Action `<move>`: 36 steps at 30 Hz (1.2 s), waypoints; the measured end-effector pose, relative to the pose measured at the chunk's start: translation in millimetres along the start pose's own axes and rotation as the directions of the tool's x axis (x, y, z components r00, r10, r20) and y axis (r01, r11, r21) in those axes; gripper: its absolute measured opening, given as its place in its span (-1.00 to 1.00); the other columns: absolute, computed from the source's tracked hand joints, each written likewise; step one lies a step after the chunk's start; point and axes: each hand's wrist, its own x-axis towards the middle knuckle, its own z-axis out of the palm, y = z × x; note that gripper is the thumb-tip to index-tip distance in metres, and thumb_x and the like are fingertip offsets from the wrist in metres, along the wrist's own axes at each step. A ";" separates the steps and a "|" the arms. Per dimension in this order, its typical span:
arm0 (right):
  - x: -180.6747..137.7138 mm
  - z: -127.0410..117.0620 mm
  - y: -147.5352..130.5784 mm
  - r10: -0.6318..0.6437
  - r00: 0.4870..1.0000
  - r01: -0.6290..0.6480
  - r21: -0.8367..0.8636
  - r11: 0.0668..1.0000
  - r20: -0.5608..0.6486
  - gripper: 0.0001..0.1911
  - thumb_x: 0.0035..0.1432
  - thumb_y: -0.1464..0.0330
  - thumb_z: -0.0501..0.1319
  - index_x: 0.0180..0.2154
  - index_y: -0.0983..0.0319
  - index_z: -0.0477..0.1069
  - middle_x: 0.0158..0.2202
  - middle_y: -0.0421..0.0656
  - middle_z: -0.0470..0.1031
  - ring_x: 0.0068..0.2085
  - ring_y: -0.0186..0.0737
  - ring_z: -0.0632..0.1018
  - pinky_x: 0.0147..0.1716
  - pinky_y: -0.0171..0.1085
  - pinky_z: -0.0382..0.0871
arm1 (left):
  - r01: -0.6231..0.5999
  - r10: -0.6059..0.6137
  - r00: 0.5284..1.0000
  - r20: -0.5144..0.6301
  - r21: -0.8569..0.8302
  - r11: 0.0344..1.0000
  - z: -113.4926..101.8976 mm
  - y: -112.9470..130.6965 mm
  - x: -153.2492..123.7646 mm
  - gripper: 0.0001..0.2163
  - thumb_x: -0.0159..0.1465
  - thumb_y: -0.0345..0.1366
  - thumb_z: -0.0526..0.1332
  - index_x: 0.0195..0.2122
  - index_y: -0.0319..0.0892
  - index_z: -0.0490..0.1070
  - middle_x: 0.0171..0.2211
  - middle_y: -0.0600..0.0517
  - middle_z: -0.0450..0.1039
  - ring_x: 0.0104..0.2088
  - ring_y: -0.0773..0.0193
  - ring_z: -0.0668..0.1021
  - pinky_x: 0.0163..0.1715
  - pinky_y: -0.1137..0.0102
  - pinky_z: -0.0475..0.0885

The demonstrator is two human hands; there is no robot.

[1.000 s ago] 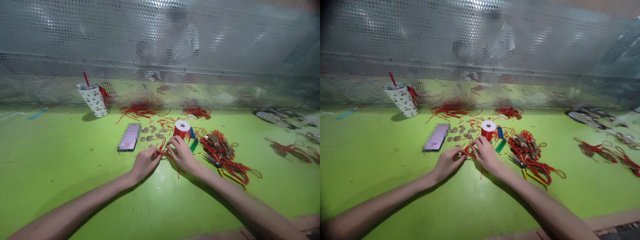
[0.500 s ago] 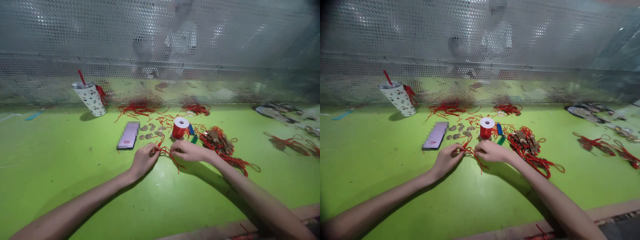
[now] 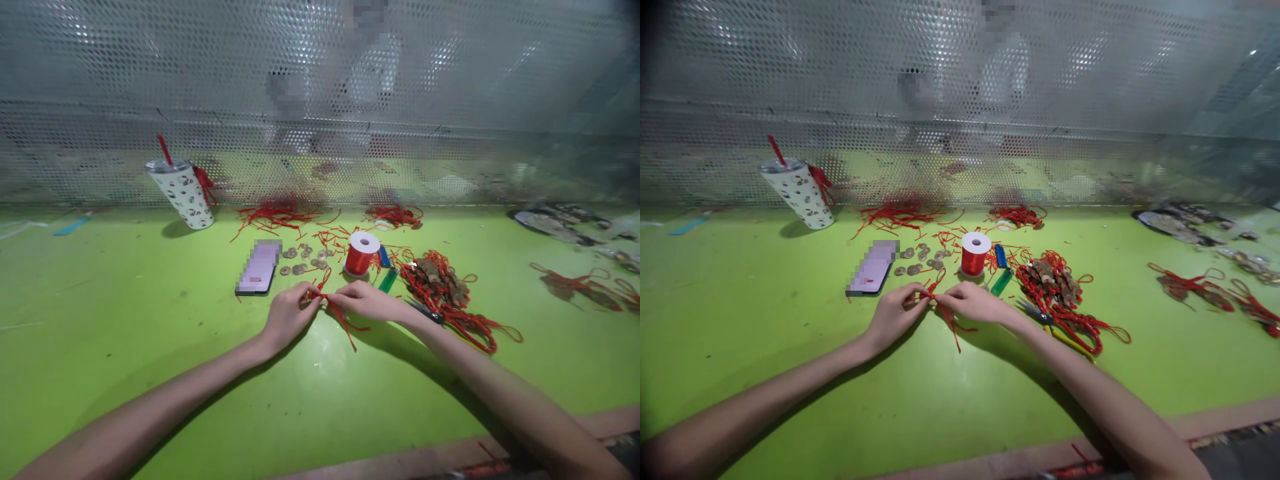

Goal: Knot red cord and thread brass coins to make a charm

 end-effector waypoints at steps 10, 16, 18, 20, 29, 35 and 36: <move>3.8 2.5 2.5 0.234 0.972 -0.174 0.574 0.800 -0.031 -0.62 0.19 0.09 0.30 -0.44 0.27 0.43 -0.57 -0.31 0.27 -0.60 -0.46 0.12 -0.62 -0.37 -0.10 | 0.183 -0.171 0.983 0.069 -0.233 0.955 -9.0 9.7 6.5 -0.80 0.30 -0.16 0.25 -0.18 -0.19 0.47 -0.48 0.08 0.51 -0.52 0.30 0.52 -0.49 0.43 0.38; 5.6 4.6 2.3 0.329 0.942 -0.177 0.722 0.668 -0.074 -0.73 0.21 0.19 0.31 -0.37 0.27 0.46 -0.56 -0.32 0.23 -0.60 -0.45 0.08 -0.62 -0.35 -0.17 | 0.252 -0.223 0.963 0.152 -0.212 0.944 -21.2 6.9 19.3 -0.76 0.28 -0.13 0.25 -0.36 -0.21 0.53 -0.48 0.02 0.52 -0.49 0.26 0.51 -0.47 0.41 0.32; 4.8 9.1 -0.7 0.321 0.943 -0.161 0.726 0.669 -0.087 -0.75 0.25 0.21 0.27 -0.34 0.27 0.47 -0.55 -0.30 0.26 -0.60 -0.44 0.10 -0.61 -0.34 -0.13 | 0.333 -0.262 0.929 0.259 -0.284 0.899 -19.4 4.0 21.1 -0.75 0.26 -0.12 0.25 -0.37 -0.21 0.57 -0.49 0.00 0.54 -0.50 0.25 0.51 -0.48 0.40 0.30; 2.7 14.5 -6.0 0.281 0.954 -0.138 0.677 0.723 -0.105 -0.75 0.29 0.22 0.22 -0.35 0.26 0.45 -0.54 -0.28 0.29 -0.60 -0.42 0.13 -0.60 -0.33 -0.05 | 0.413 -0.290 0.891 0.348 -0.362 0.836 -16.0 3.8 19.7 -0.72 0.26 -0.09 0.26 -0.30 -0.21 0.62 -0.55 0.01 0.51 -0.55 0.28 0.46 -0.54 0.41 0.25; -6.3 33.3 -21.5 -0.041 0.936 0.102 0.158 0.982 -0.348 -0.70 0.36 0.27 0.12 -0.42 0.22 0.39 -0.52 -0.21 0.43 -0.46 -0.28 0.40 -0.43 -0.29 0.24 | 0.424 -0.326 0.905 0.275 -0.495 0.759 -10.6 21.6 2.6 -0.71 0.26 -0.06 0.25 -0.41 -0.16 0.62 -0.56 0.04 0.44 -0.55 0.33 0.37 -0.59 0.43 0.19; -10.3 44.2 -17.8 -0.106 0.926 0.111 -0.006 0.994 -0.363 -0.78 0.31 0.38 0.14 -0.33 0.24 0.54 -0.48 -0.18 0.54 -0.52 -0.31 0.38 -0.48 -0.31 0.17 | 0.405 -0.324 0.914 0.243 -0.532 0.743 -6.7 29.6 -7.1 -0.74 0.28 -0.11 0.25 -0.32 -0.14 0.66 -0.34 -0.07 0.64 -0.29 0.16 0.58 -0.32 0.31 0.47; -10.8 46.4 -17.4 -0.102 0.924 0.103 -0.017 0.994 -0.368 -0.78 0.30 0.39 0.15 -0.35 0.25 0.55 -0.51 -0.19 0.52 -0.53 -0.32 0.37 -0.48 -0.32 0.15 | 0.403 -0.324 0.915 0.239 -0.540 0.739 -5.1 30.2 -8.8 -0.77 0.27 -0.13 0.27 -0.31 -0.14 0.66 -0.32 -0.07 0.65 -0.26 0.14 0.60 -0.25 0.27 0.50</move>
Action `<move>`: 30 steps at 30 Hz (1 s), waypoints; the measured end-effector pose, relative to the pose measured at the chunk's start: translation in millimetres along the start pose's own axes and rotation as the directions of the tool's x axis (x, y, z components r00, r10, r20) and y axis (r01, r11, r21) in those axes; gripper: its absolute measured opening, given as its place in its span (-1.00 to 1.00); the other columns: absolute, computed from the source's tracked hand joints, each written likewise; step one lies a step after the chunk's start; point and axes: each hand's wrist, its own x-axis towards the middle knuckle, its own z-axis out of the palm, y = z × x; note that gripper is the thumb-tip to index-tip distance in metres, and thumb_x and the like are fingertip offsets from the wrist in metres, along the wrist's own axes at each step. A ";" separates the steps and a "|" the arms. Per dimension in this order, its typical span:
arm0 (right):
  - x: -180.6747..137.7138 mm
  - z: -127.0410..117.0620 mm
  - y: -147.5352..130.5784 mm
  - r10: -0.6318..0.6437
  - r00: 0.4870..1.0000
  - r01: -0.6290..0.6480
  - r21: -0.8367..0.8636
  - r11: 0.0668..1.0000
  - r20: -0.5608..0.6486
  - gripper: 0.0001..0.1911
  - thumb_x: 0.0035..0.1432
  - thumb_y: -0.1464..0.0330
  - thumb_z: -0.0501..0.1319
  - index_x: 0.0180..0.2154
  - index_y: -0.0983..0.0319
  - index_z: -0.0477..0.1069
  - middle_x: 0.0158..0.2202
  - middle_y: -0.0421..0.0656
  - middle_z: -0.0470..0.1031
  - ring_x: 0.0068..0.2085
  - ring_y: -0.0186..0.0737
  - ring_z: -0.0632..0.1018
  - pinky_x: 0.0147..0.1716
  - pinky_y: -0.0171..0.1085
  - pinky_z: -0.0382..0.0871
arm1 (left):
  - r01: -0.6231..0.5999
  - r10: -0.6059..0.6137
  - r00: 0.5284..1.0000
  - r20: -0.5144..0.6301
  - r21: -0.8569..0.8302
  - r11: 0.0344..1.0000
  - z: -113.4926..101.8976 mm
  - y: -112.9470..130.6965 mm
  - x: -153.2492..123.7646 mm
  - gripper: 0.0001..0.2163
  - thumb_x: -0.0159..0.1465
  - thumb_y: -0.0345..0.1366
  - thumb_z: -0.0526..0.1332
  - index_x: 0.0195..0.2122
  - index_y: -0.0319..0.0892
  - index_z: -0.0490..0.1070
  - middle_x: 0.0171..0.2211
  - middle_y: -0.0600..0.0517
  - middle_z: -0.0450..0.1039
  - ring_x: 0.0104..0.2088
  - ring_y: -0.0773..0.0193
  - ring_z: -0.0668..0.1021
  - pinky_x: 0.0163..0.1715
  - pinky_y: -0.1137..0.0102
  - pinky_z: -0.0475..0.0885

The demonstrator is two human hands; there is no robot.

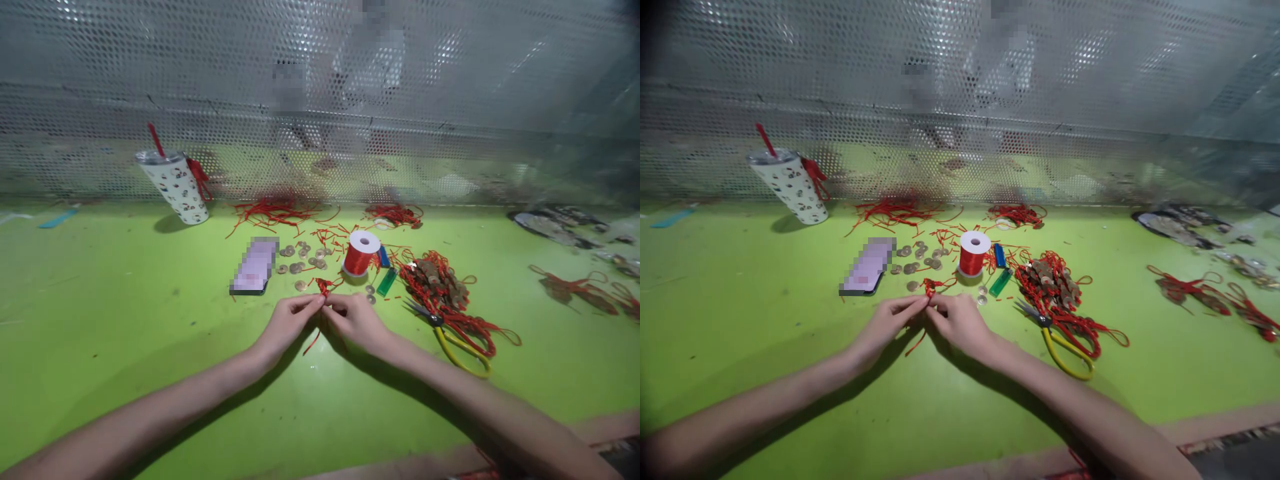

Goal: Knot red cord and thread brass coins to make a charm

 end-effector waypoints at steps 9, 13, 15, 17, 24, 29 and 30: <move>-3.1 5.7 -15.4 0.043 0.998 -0.044 0.023 0.999 0.049 -0.76 0.32 0.31 0.18 -0.16 0.23 0.61 -0.57 -0.21 0.52 -0.58 -0.33 0.39 -0.49 -0.32 0.19 | -0.084 0.092 0.985 -0.145 0.057 0.995 1.8 -3.4 -1.7 -0.78 0.28 -0.14 0.25 -0.27 -0.15 0.61 -0.25 -0.05 0.64 -0.22 0.14 0.61 -0.16 0.28 0.52; 1.6 -6.0 -12.8 0.034 0.999 -0.034 0.011 0.999 -0.027 -0.76 0.34 0.29 0.15 -0.28 0.24 0.55 -0.45 -0.15 0.57 -0.50 -0.28 0.45 -0.45 -0.28 0.26 | -0.046 0.059 0.986 -0.154 0.083 0.996 -5.9 4.8 0.7 -0.74 0.31 -0.09 0.22 -0.26 -0.17 0.57 -0.29 -0.05 0.61 -0.29 0.19 0.57 -0.27 0.34 0.49; 4.4 -12.5 -7.6 0.010 0.984 -0.018 -0.047 0.999 -0.179 -0.75 0.36 0.29 0.13 -0.32 0.23 0.48 -0.40 -0.11 0.55 -0.42 -0.22 0.48 -0.38 -0.23 0.31 | -0.037 0.048 0.989 -0.141 0.078 0.996 -7.9 7.3 1.1 -0.73 0.32 -0.07 0.20 -0.28 -0.18 0.54 -0.30 -0.04 0.58 -0.33 0.21 0.55 -0.30 0.35 0.47; 6.7 -16.8 -3.1 -0.054 0.958 0.021 -0.120 0.993 -0.280 -0.79 0.38 0.28 0.12 -0.28 0.22 0.43 -0.32 -0.07 0.53 -0.30 -0.13 0.51 -0.27 -0.16 0.37 | -0.050 0.054 0.993 -0.101 0.040 0.998 -7.7 8.1 0.8 -0.73 0.33 -0.08 0.19 -0.31 -0.18 0.51 -0.31 -0.04 0.56 -0.31 0.22 0.54 -0.28 0.34 0.47; 10.4 -1.6 0.4 -0.041 0.993 0.051 0.083 0.995 -0.112 -0.84 0.39 0.33 0.12 -0.04 0.19 0.37 -0.09 -0.03 0.56 -0.09 -0.12 0.57 -0.04 -0.06 0.45 | -0.006 0.015 0.996 0.082 -0.113 0.994 -2.5 8.3 -3.1 -0.75 0.32 -0.08 0.20 -0.36 -0.15 0.37 -0.51 0.12 0.28 -0.55 0.37 0.30 -0.57 0.44 0.25; 14.0 1.9 8.4 0.055 0.996 -0.035 0.288 0.957 -0.063 -0.84 0.32 0.42 0.16 -0.07 0.22 0.38 -0.11 -0.05 0.58 -0.08 -0.15 0.60 -0.01 -0.09 0.48 | -0.031 0.031 0.998 0.058 0.006 1.000 -11.9 8.5 -0.7 -0.73 0.31 -0.06 0.19 -0.41 -0.14 0.41 -0.56 0.13 0.19 -0.56 0.34 0.25 -0.57 0.42 0.17; 14.5 -1.9 9.6 0.064 0.997 -0.046 0.302 0.952 -0.047 -0.84 0.32 0.42 0.15 -0.08 0.22 0.40 -0.10 -0.04 0.58 -0.07 -0.15 0.60 -0.01 -0.10 0.49 | -0.029 0.027 0.998 0.050 0.026 0.999 -14.3 7.8 0.2 -0.71 0.32 -0.04 0.18 -0.41 -0.14 0.43 -0.58 0.14 0.17 -0.57 0.34 0.24 -0.58 0.41 0.15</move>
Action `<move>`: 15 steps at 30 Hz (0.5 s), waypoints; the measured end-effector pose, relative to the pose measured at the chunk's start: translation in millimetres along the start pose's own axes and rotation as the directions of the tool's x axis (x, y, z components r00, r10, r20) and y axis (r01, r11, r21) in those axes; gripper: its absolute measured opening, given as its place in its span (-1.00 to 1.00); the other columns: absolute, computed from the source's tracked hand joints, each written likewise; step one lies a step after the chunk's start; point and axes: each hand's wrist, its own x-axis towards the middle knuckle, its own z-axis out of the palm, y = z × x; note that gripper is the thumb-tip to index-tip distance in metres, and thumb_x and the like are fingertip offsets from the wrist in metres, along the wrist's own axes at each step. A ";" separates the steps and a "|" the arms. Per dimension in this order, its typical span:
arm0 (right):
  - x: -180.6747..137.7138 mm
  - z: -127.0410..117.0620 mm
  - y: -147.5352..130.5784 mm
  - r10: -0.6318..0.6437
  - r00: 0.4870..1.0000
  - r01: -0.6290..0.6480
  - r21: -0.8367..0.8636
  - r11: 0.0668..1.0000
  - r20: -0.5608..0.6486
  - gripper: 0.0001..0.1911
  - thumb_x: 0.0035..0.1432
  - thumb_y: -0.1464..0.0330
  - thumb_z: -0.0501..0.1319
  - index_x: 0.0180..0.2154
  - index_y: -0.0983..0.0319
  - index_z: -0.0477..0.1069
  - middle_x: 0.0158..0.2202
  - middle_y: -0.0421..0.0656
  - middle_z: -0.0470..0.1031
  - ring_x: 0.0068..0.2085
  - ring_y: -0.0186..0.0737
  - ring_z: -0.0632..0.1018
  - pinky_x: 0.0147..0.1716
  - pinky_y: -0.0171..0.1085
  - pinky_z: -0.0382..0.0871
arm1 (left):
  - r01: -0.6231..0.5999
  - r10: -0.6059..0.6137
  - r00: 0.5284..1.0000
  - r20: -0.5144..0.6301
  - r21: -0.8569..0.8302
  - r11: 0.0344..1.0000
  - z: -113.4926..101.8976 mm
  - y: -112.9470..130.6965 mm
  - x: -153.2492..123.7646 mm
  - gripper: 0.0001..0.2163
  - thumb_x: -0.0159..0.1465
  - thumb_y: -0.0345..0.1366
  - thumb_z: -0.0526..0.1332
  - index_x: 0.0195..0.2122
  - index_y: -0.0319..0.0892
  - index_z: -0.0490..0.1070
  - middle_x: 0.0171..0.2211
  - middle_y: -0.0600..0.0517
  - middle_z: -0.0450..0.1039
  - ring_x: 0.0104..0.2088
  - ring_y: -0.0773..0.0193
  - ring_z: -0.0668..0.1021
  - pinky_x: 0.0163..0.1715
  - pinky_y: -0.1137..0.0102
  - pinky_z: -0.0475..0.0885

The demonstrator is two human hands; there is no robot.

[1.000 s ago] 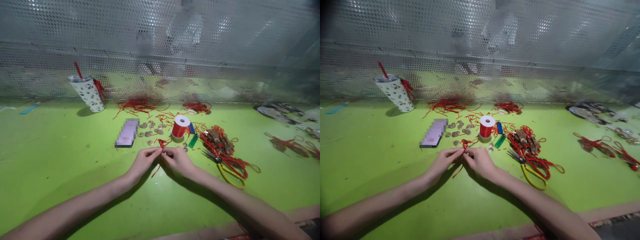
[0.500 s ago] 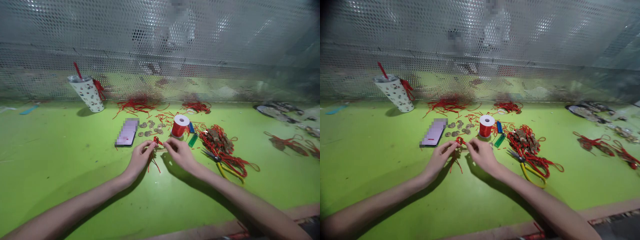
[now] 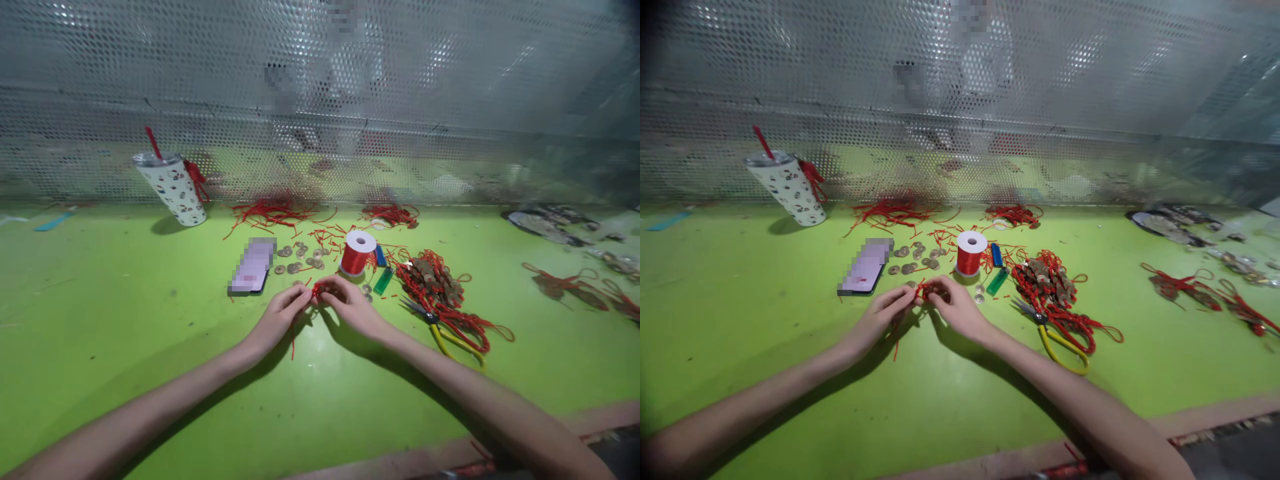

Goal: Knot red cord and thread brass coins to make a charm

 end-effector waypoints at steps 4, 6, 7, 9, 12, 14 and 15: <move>2.2 -19.7 -5.8 0.031 0.999 -0.028 -0.090 0.996 0.029 -0.83 0.32 0.43 0.10 -0.12 0.19 0.43 -0.15 -0.08 0.56 -0.11 -0.14 0.58 -0.07 -0.12 0.50 | -0.010 0.016 0.997 -0.073 0.073 0.997 -6.9 -6.2 2.7 -0.70 0.32 -0.03 0.19 -0.40 -0.16 0.44 -0.60 0.14 0.20 -0.59 0.35 0.22 -0.61 0.42 0.10; 2.9 -25.8 -8.3 0.031 0.999 -0.028 -0.127 0.992 0.025 -0.84 0.33 0.42 0.09 -0.18 0.19 0.44 -0.19 -0.10 0.55 -0.14 -0.14 0.57 -0.10 -0.12 0.48 | -0.020 0.030 0.995 -0.097 0.096 0.995 -7.9 -10.0 3.5 -0.71 0.32 -0.04 0.20 -0.38 -0.17 0.43 -0.57 0.13 0.24 -0.58 0.36 0.23 -0.60 0.44 0.10; 3.3 -27.2 -8.8 0.032 0.999 -0.028 -0.130 0.991 0.024 -0.85 0.33 0.39 0.10 -0.22 0.19 0.45 -0.22 -0.11 0.55 -0.17 -0.14 0.56 -0.11 -0.13 0.47 | -0.023 0.033 0.994 -0.106 0.098 0.995 -8.0 -11.6 3.7 -0.71 0.32 -0.05 0.20 -0.36 -0.17 0.43 -0.56 0.14 0.24 -0.57 0.37 0.24 -0.60 0.45 0.10; 3.8 -27.5 -7.9 0.051 0.998 -0.047 -0.101 0.994 0.033 -0.82 0.34 0.30 0.14 -0.27 0.21 0.46 -0.28 -0.10 0.56 -0.24 -0.15 0.55 -0.19 -0.15 0.45 | -0.023 0.035 0.991 -0.130 0.098 0.995 -8.0 -14.4 3.9 -0.73 0.34 -0.05 0.19 -0.31 -0.18 0.42 -0.56 0.15 0.23 -0.56 0.37 0.26 -0.58 0.46 0.11; 4.9 -27.0 -4.5 0.094 0.992 -0.092 -0.033 0.995 0.082 -0.76 0.30 0.21 0.21 -0.27 0.25 0.48 -0.33 -0.08 0.58 -0.34 -0.19 0.54 -0.33 -0.21 0.39 | -0.022 0.039 0.985 -0.167 0.104 0.994 -8.8 -17.3 4.3 -0.74 0.34 -0.06 0.18 -0.26 -0.18 0.43 -0.55 0.15 0.26 -0.55 0.36 0.30 -0.56 0.48 0.14; 6.1 -29.0 -2.5 0.090 0.990 -0.091 0.005 0.996 0.112 -0.75 0.29 0.19 0.23 -0.26 0.25 0.51 -0.31 -0.07 0.58 -0.32 -0.19 0.54 -0.33 -0.23 0.37 | -0.018 0.034 0.982 -0.183 0.088 0.996 -10.0 -19.0 4.6 -0.74 0.33 -0.06 0.19 -0.25 -0.19 0.43 -0.51 0.13 0.32 -0.52 0.36 0.34 -0.54 0.48 0.18; 6.8 -30.7 -1.6 0.080 0.989 -0.084 0.025 0.996 0.123 -0.75 0.29 0.19 0.23 -0.26 0.25 0.52 -0.30 -0.07 0.58 -0.30 -0.19 0.54 -0.32 -0.23 0.37 | -0.016 0.030 0.981 -0.190 0.075 0.997 -10.5 -19.7 4.6 -0.73 0.33 -0.06 0.19 -0.25 -0.19 0.42 -0.49 0.11 0.34 -0.51 0.35 0.36 -0.53 0.48 0.20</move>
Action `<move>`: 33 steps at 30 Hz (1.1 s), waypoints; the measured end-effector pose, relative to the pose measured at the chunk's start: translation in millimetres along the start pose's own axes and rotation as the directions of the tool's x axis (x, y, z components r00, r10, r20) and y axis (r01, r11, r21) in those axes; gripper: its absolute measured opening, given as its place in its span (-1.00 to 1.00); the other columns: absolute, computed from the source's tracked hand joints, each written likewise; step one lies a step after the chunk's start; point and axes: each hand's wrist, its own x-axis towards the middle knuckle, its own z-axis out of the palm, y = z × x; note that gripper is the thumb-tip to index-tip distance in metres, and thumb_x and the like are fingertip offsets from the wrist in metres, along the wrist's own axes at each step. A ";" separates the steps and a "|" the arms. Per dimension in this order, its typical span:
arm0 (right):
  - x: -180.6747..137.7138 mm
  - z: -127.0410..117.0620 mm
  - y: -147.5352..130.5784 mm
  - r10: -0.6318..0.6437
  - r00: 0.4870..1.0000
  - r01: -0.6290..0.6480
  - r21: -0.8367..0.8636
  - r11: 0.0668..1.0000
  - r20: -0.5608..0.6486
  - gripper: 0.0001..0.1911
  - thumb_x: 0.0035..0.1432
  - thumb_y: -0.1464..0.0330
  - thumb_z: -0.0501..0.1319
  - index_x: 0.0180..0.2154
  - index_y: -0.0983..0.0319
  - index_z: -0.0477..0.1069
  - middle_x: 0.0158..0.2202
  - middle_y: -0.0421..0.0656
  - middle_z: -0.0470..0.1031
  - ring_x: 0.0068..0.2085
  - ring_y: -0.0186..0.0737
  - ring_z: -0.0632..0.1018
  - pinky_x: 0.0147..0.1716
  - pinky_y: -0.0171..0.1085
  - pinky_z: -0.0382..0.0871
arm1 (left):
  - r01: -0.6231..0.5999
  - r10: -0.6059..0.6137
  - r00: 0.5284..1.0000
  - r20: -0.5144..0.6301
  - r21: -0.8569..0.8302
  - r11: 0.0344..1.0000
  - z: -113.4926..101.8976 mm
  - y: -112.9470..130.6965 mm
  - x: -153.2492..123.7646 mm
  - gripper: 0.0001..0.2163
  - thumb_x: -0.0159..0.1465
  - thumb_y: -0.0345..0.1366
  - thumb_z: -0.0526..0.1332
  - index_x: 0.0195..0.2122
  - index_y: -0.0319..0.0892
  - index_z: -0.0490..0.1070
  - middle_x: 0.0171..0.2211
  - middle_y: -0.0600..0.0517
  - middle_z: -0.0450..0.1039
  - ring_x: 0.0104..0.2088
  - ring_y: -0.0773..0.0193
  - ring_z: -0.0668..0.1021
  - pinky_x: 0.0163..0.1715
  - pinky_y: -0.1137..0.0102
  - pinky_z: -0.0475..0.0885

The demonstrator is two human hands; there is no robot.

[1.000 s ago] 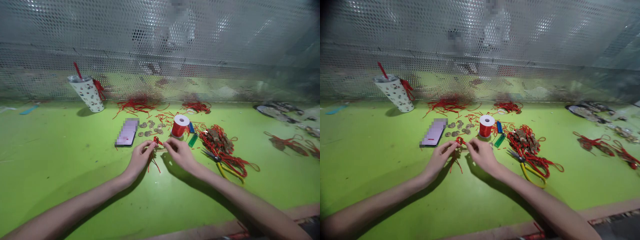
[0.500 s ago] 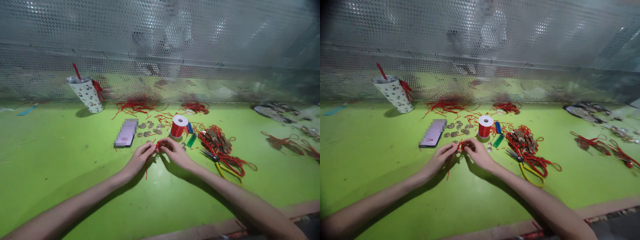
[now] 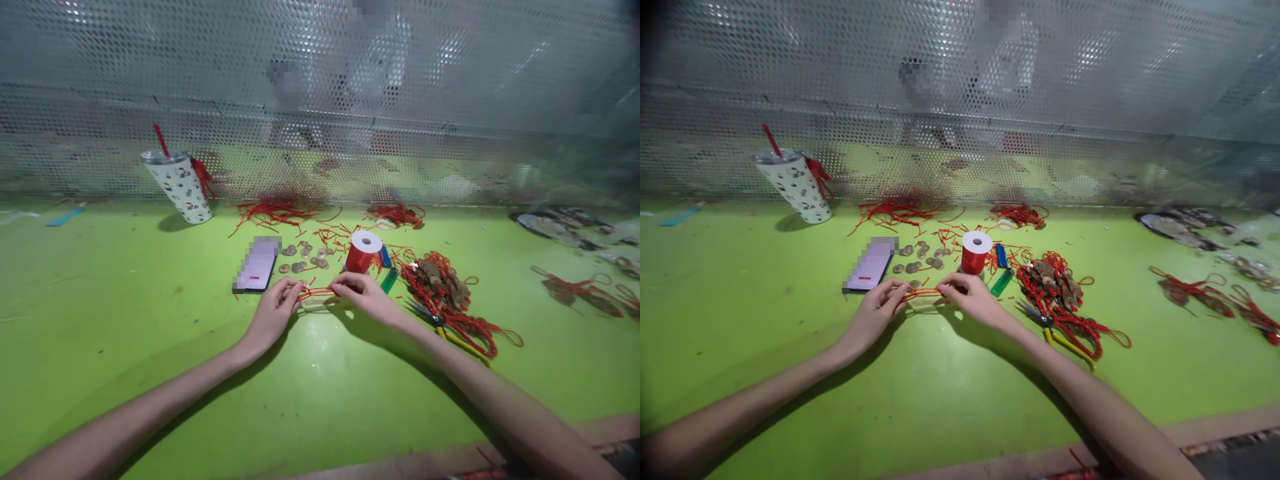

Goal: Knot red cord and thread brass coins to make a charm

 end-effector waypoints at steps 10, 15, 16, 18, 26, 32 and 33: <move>1.5 -9.4 4.4 -0.061 0.998 0.061 0.120 0.991 -0.006 -0.70 0.31 0.11 0.21 -0.14 0.19 0.54 -0.34 -0.17 0.47 -0.37 -0.27 0.48 -0.40 -0.28 0.32 | -0.058 0.055 0.996 0.073 0.042 0.997 4.2 10.0 -10.2 -0.75 0.30 -0.10 0.23 -0.31 -0.21 0.47 -0.47 0.09 0.39 -0.50 0.37 0.34 -0.50 0.46 0.20; 1.4 -7.0 5.8 -0.088 0.996 0.088 0.068 0.994 0.008 -0.72 0.35 0.16 0.16 -0.10 0.21 0.50 -0.27 -0.13 0.53 -0.34 -0.25 0.56 -0.35 -0.26 0.40 | -0.022 0.020 0.997 0.069 0.034 0.999 6.5 9.4 -10.9 -0.76 0.24 -0.11 0.29 -0.33 -0.21 0.52 -0.41 0.02 0.51 -0.44 0.31 0.45 -0.42 0.44 0.29; 1.8 -7.2 6.9 -0.091 0.996 0.090 0.053 0.995 0.006 -0.73 0.35 0.17 0.16 -0.11 0.21 0.50 -0.25 -0.12 0.54 -0.33 -0.24 0.57 -0.34 -0.25 0.42 | -0.022 0.021 0.998 0.055 0.025 0.999 6.3 8.7 -10.9 -0.76 0.23 -0.11 0.30 -0.34 -0.21 0.52 -0.39 0.01 0.53 -0.42 0.29 0.46 -0.40 0.44 0.30; 2.6 -7.9 8.5 -0.116 0.993 0.116 -0.007 0.993 -0.009 -0.75 0.36 0.20 0.16 -0.15 0.22 0.51 -0.22 -0.08 0.57 -0.28 -0.20 0.59 -0.27 -0.21 0.44 | -0.019 0.019 0.999 0.033 0.016 1.000 5.7 8.6 -11.3 -0.77 0.22 -0.11 0.30 -0.35 -0.21 0.52 -0.41 0.01 0.53 -0.43 0.29 0.47 -0.42 0.44 0.30; -2.1 -4.2 1.6 -0.125 0.992 0.125 -0.107 0.986 0.009 -0.72 0.39 0.23 0.12 -0.13 0.21 0.55 -0.16 -0.05 0.60 -0.17 -0.13 0.58 -0.14 -0.14 0.42 | 0.008 -0.010 0.999 0.038 0.042 0.999 6.7 14.4 -11.7 -0.75 0.15 -0.11 0.36 -0.35 -0.21 0.55 -0.48 0.04 0.54 -0.52 0.33 0.45 -0.52 0.46 0.28; -4.7 3.5 2.4 -0.070 0.997 0.073 -0.154 0.985 0.021 -0.78 0.29 0.21 0.25 -0.16 0.20 0.54 -0.23 -0.10 0.59 -0.28 -0.19 0.52 -0.27 -0.19 0.37 | -0.008 0.002 0.998 0.060 0.094 0.996 10.6 10.6 -11.1 -0.76 0.16 -0.10 0.36 -0.35 -0.19 0.59 -0.47 0.04 0.56 -0.53 0.34 0.44 -0.54 0.47 0.28; -4.9 4.8 2.1 -0.066 0.998 0.069 -0.155 0.986 0.023 -0.79 0.28 0.21 0.26 -0.18 0.21 0.53 -0.24 -0.11 0.58 -0.28 -0.20 0.51 -0.27 -0.19 0.36 | -0.013 0.008 0.998 0.058 0.092 0.996 10.7 10.1 -11.3 -0.76 0.17 -0.10 0.35 -0.34 -0.19 0.59 -0.47 0.05 0.56 -0.53 0.35 0.44 -0.53 0.47 0.28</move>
